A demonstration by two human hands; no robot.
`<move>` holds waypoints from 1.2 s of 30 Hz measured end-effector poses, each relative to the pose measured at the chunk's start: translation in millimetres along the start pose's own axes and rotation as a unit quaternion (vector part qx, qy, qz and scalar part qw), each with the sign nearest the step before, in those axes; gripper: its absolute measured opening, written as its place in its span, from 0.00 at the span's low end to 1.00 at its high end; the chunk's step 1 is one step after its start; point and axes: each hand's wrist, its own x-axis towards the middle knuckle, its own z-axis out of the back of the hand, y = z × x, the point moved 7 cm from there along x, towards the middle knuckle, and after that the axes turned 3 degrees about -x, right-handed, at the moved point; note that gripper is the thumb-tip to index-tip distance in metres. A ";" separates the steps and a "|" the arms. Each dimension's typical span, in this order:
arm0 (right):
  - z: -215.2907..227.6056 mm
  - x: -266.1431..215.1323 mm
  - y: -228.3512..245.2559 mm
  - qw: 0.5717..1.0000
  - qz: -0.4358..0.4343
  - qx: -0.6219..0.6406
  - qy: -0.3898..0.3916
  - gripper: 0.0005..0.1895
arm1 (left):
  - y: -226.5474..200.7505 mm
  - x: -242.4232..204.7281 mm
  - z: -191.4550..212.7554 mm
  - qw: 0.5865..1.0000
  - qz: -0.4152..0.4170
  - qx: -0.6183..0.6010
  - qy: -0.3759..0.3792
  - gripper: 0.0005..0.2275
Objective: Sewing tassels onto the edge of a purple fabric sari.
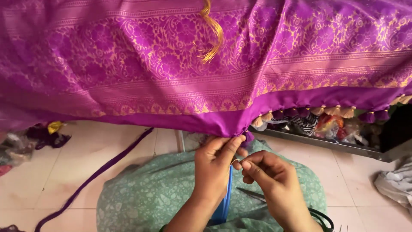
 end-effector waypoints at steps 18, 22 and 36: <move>160.2 -19.0 21.9 0.881 0.198 0.426 0.050 0.04 | 12.7 9.7 8.1 0.911 0.174 -0.372 -0.021 0.07; 158.0 -18.5 22.1 0.838 0.200 0.504 0.067 0.09 | 5.4 5.1 6.3 0.934 0.155 -0.322 -0.007 0.07; -28.5 -20.9 102.7 0.910 0.272 -0.268 0.162 0.22 | -1.0 -4.5 -2.3 0.970 0.164 -0.161 0.077 0.09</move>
